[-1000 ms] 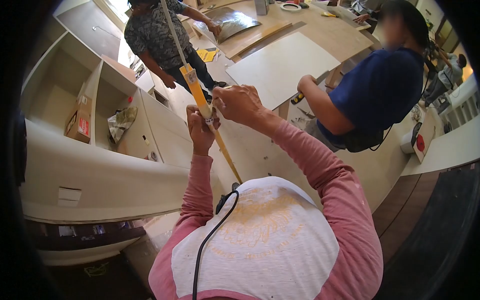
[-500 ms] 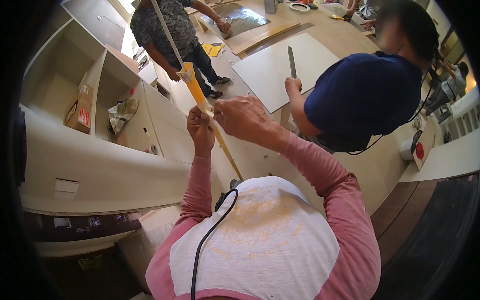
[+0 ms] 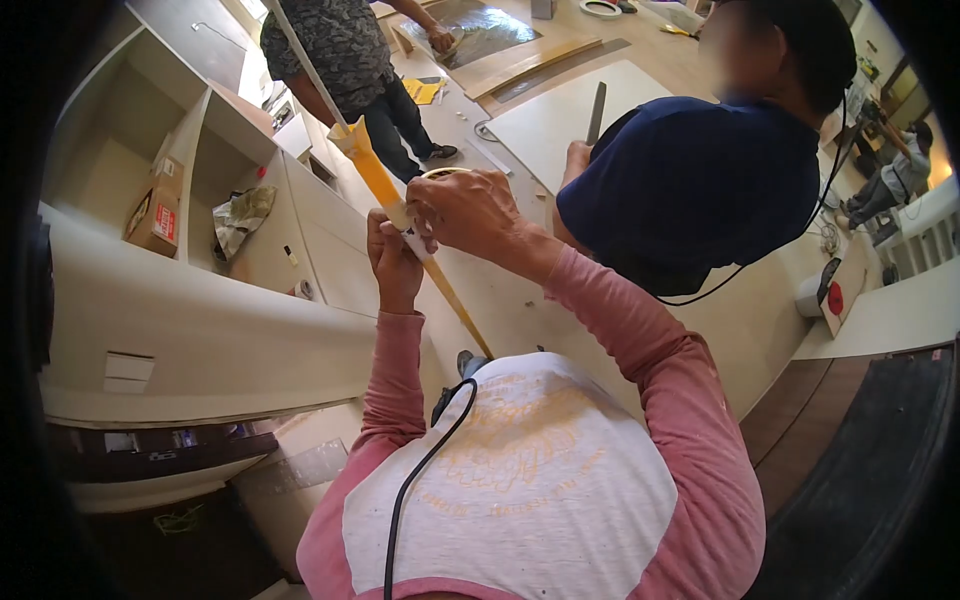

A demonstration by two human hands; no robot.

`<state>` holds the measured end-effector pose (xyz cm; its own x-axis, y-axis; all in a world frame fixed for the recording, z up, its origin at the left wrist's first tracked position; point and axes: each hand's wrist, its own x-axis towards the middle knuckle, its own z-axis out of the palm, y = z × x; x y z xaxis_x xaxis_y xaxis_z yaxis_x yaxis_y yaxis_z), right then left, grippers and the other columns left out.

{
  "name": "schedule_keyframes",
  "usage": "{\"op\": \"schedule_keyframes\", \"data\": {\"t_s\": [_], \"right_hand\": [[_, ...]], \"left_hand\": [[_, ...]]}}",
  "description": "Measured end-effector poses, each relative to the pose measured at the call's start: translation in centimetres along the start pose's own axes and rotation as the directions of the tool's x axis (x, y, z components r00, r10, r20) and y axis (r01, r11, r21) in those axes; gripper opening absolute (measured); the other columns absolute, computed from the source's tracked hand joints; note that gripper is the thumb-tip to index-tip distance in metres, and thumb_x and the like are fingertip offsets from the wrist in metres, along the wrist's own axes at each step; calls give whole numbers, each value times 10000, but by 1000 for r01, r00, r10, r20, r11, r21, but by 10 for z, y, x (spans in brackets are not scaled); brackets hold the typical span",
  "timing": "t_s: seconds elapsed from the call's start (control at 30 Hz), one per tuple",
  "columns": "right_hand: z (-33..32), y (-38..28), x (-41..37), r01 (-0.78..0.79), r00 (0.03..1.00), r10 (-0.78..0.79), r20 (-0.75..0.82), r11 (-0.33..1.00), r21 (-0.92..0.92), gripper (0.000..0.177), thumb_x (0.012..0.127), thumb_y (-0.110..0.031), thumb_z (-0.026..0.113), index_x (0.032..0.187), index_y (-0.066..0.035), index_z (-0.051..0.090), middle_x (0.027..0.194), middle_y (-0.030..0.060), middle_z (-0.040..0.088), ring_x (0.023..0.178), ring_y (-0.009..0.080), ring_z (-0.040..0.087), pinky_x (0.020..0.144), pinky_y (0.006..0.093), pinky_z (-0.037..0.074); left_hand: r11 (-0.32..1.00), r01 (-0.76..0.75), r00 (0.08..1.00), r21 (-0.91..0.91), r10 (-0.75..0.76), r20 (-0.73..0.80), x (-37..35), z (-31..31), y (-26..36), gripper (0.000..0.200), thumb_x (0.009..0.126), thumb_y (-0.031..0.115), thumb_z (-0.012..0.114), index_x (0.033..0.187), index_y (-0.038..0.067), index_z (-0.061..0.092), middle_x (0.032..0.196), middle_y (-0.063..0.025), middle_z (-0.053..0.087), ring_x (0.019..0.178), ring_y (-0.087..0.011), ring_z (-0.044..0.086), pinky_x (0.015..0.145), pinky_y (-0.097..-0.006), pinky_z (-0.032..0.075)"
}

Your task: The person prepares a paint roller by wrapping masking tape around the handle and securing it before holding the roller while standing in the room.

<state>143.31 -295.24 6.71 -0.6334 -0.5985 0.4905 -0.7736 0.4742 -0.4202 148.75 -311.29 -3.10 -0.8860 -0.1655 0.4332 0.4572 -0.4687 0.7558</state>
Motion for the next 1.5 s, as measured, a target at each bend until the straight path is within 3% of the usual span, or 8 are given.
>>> {"op": "schedule_keyframes", "data": {"t_s": [0.2, 0.4, 0.57, 0.67, 0.87, 1.2, 1.3, 1.5], "right_hand": [[-1, -3, -4, -75, 996, 73, 53, 996, 39, 132, 894, -236, 661, 985, -147, 696, 791, 48, 730, 760, 259, 730, 677, 416, 542], [-6, -8, -6, -135, 974, 126, 189, 990, 33, 211, 920, -300, 649, 1063, -145, 652, 800, 66, 719, 829, 293, 714, 737, 439, 514], [-17, 0, -11, -87, 934, 35, 357, 988, 130, 281, 935, -326, 638, 1147, -142, 626, 819, 79, 712, 902, 304, 701, 801, 460, 494], [-23, -7, -18, -44, 925, 38, 378, 999, 7, 293, 941, -328, 653, 1164, -139, 633, 830, 94, 720, 850, 304, 710, 760, 454, 504], [1, 14, -18, 47, 998, -44, 40, 996, -79, 234, 928, -273, 667, 1118, -136, 662, 825, 107, 735, 758, 274, 733, 684, 441, 545], [11, 18, 1, -25, 995, 23, 98, 1000, 19, 166, 930, -325, 654, 1003, -220, 760, 823, 57, 743, 766, 274, 719, 692, 392, 537], [5, 18, 7, -45, 985, 35, 166, 997, 56, 175, 918, -321, 656, 1003, -216, 766, 805, 56, 738, 764, 273, 716, 699, 396, 530], [12, 18, -1, -16, 985, -4, 172, 994, 111, 176, 897, -311, 669, 980, -194, 772, 809, 62, 740, 760, 267, 718, 717, 404, 530]], "left_hand": [[989, 105, 994, 103, -101, -37, 1, 6, 8, 337, 1088, 378, 445, 1065, 50, 518, 934, -91, 652, 749, -157, 617, 722, -292, 523], [975, -22, 1000, 220, 19, 17, -9, -5, -4, 246, 1018, 213, 630, 1157, 16, 581, 1041, -45, 622, 835, -118, 596, 763, -280, 515], [987, -15, 990, 161, 38, -139, -15, -17, -11, 269, 989, 142, 664, 1184, -19, 574, 1039, -51, 635, 846, -117, 613, 775, -280, 523], [982, -2, 978, 189, 42, -206, -18, -7, -7, 266, 999, 137, 645, 1193, -29, 570, 1046, -59, 644, 842, -120, 626, 774, -277, 528], [993, -30, 974, 116, 55, -218, -16, 3, -4, 288, 1034, 131, 576, 1278, -1, 499, 1059, -92, 652, 823, -141, 642, 771, -288, 531], [999, 11, 996, 36, -8, -94, -10, -9, -10, 287, 1074, 354, 482, 1183, 94, 431, 967, -135, 664, 777, -170, 623, 713, -315, 506], [988, 127, 989, -91, -120, 80, -2, -17, 1, 316, 1068, 393, 475, 1166, 94, 452, 973, -140, 668, 787, -182, 641, 725, -322, 525], [946, 306, 951, -102, -299, 83, -5, -20, 7, 307, 1065, 395, 481, 1073, 89, 497, 1002, -119, 681, 830, -207, 693, 740, -323, 565]]}}
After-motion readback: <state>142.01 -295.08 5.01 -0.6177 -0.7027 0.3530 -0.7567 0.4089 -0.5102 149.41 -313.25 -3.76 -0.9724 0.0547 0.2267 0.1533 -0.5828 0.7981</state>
